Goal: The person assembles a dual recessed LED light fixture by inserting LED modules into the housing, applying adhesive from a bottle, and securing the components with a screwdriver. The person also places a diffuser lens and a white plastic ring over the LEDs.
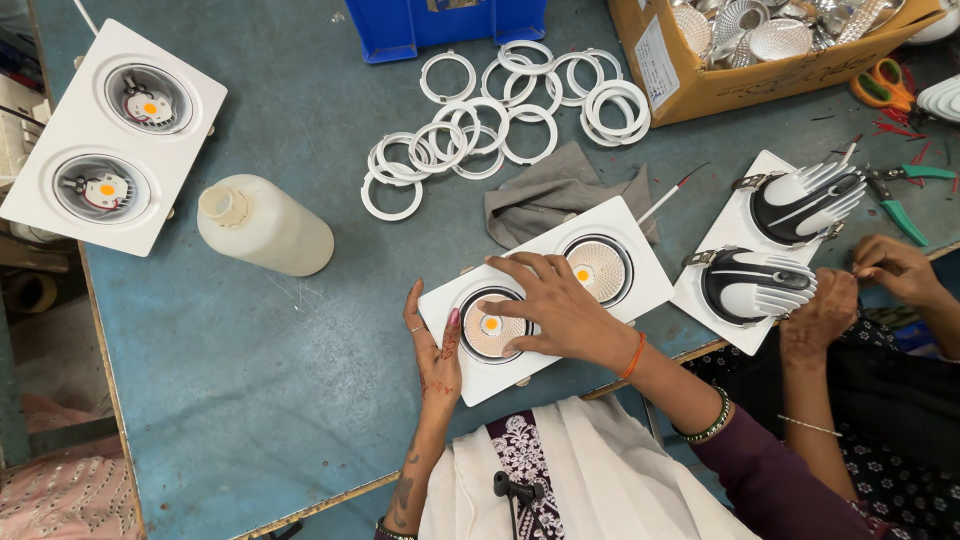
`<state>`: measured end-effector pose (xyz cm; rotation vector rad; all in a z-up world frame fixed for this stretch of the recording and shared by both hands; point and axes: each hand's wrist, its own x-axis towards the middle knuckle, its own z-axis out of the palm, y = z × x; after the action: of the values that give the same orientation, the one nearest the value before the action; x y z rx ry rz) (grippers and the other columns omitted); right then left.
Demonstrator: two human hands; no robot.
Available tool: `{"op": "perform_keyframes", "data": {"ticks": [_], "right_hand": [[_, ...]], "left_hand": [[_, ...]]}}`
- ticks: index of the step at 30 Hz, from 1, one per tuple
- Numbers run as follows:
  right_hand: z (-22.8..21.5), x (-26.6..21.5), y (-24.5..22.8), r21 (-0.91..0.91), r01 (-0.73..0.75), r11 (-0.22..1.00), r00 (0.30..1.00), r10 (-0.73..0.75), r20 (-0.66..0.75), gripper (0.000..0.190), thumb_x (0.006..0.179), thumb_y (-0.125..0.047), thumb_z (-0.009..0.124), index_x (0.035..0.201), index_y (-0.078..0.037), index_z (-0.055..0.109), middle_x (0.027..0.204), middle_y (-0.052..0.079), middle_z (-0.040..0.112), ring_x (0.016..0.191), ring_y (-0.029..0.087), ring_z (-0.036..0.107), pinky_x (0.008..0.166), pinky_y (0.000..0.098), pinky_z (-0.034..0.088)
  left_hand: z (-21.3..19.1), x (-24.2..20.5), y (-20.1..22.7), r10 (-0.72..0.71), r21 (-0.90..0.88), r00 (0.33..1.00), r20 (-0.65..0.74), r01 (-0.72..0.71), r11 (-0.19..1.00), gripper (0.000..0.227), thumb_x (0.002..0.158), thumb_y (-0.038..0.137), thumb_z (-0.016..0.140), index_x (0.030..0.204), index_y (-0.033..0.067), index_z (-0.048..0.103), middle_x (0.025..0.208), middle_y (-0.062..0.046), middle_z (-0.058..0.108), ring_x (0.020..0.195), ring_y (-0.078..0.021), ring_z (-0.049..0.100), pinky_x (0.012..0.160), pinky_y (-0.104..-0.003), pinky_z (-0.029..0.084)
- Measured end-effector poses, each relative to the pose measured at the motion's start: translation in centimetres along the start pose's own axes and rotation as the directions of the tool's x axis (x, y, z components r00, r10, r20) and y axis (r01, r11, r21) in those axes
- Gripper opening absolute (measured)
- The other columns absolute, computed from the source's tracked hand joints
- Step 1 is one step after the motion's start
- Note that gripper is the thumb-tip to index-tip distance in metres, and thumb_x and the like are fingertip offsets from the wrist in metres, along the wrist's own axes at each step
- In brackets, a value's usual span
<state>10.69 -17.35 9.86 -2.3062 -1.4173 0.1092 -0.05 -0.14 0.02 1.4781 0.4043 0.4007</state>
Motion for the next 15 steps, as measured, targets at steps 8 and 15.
{"op": "perform_keyframes", "data": {"ticks": [8, 15], "right_hand": [[1.5, -0.1, 0.6, 0.074, -0.103, 0.992, 0.993, 0.108, -0.057, 0.059, 0.055, -0.046, 0.089, 0.11, -0.029, 0.079, 0.155, 0.009, 0.043, 0.146, 0.036, 0.03, 0.112, 0.0533, 0.027], [2.7, -1.2, -0.7, 0.052, -0.169, 0.984, 0.975, 0.174, -0.136, 0.06, 0.06, -0.042, 0.087, 0.116, -0.023, 0.075, 0.16, 0.009, 0.041, 0.148, 0.036, 0.031, 0.119, 0.0567, 0.025]], "left_hand": [[0.9, -0.3, 0.8, -0.041, -0.038, 0.995, -0.091, 0.037, 0.999, 0.064, 0.102, 0.024, 0.064, 0.157, 0.0097, 0.035, 0.141, -0.017, 0.054, 0.128, -0.0224, 0.053, 0.113, -0.036, 0.038], [1.1, -0.8, 1.8, -0.123, -0.109, 0.983, -0.134, 0.109, 0.988, 0.063, 0.099, 0.016, 0.065, 0.156, 0.0094, 0.036, 0.129, -0.018, 0.064, 0.119, -0.0205, 0.061, 0.104, -0.033, 0.047]]}}
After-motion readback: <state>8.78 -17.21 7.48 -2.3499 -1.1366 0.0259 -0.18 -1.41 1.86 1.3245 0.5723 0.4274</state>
